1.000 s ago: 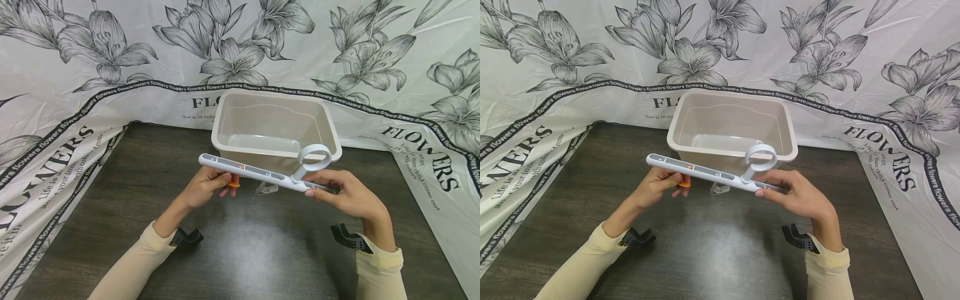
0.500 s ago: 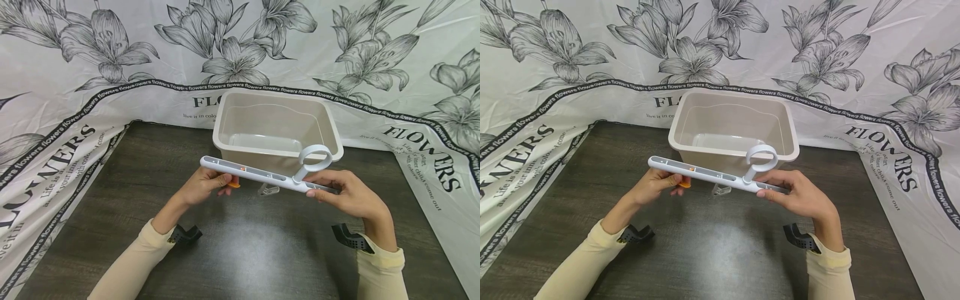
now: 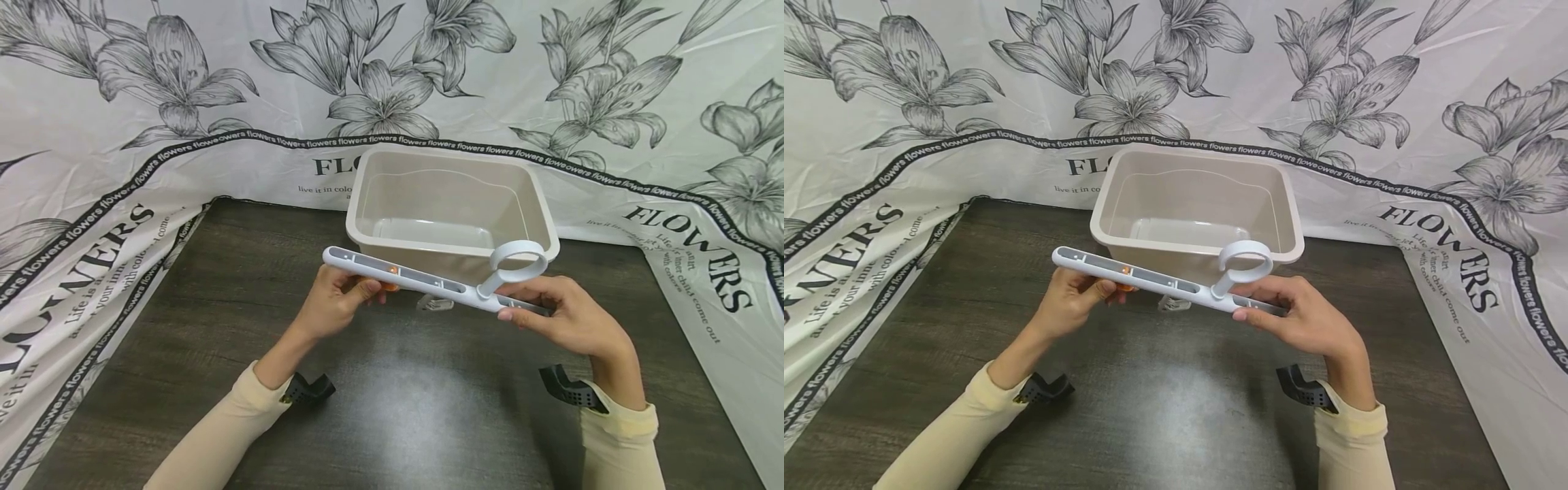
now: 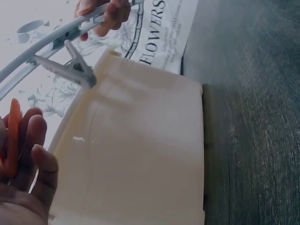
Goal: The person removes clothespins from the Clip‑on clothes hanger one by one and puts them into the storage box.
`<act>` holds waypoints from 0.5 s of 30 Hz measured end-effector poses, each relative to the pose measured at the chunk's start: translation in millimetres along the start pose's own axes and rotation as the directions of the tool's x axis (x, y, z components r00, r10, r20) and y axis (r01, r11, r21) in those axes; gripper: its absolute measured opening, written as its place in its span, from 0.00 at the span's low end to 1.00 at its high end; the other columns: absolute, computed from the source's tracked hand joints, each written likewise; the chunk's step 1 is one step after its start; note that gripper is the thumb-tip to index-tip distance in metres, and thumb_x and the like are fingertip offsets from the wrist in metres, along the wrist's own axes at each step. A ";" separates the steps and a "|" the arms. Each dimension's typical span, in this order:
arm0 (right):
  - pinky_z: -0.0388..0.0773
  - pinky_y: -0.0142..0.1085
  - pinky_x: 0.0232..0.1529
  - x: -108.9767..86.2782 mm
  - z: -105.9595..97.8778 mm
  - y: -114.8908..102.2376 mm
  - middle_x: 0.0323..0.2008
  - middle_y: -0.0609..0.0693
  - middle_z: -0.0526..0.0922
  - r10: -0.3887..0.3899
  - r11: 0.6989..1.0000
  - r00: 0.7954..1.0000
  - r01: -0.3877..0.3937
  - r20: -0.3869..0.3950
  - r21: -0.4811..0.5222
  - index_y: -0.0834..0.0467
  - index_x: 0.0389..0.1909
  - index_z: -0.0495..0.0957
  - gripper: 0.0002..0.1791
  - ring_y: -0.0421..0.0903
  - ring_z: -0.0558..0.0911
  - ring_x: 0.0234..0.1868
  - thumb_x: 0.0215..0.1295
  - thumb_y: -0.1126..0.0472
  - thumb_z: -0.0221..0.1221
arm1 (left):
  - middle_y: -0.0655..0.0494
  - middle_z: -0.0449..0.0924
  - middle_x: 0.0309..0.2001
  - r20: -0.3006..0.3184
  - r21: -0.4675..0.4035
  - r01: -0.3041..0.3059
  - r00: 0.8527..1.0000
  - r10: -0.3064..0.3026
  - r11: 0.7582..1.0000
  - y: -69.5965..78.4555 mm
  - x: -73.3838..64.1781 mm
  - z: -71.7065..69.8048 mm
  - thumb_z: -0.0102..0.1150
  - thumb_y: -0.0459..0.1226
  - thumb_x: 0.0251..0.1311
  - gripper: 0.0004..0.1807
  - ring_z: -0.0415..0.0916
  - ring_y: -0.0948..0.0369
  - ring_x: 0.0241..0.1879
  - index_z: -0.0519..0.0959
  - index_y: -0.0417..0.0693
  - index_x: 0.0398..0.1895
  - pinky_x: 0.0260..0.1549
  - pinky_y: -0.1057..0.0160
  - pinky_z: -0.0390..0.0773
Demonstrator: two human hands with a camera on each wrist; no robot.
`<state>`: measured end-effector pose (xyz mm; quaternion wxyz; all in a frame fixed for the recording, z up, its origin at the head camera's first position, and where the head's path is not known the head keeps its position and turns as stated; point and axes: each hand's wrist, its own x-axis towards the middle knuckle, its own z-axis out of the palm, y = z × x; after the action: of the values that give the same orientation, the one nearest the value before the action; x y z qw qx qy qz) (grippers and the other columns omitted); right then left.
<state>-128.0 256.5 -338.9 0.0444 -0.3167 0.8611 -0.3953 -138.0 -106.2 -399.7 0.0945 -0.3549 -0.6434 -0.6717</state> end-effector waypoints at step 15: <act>0.75 0.30 0.24 3.6 4.3 -4.8 0.35 0.40 0.88 -0.056 0.998 0.998 0.056 -0.003 0.026 0.54 0.49 0.85 0.18 0.33 0.78 0.24 0.60 0.71 0.70 | 0.39 0.85 0.28 -0.247 0.167 -0.112 0.957 0.152 0.980 1.1 -1.4 14.3 0.67 0.29 0.59 0.07 0.84 0.67 0.33 0.83 0.31 0.37 0.34 0.71 0.81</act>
<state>-127.0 249.3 -337.8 0.0363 -0.3395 0.8468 -0.4079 -131.2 -93.6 -400.8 0.2489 -0.2982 -0.6494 -0.6538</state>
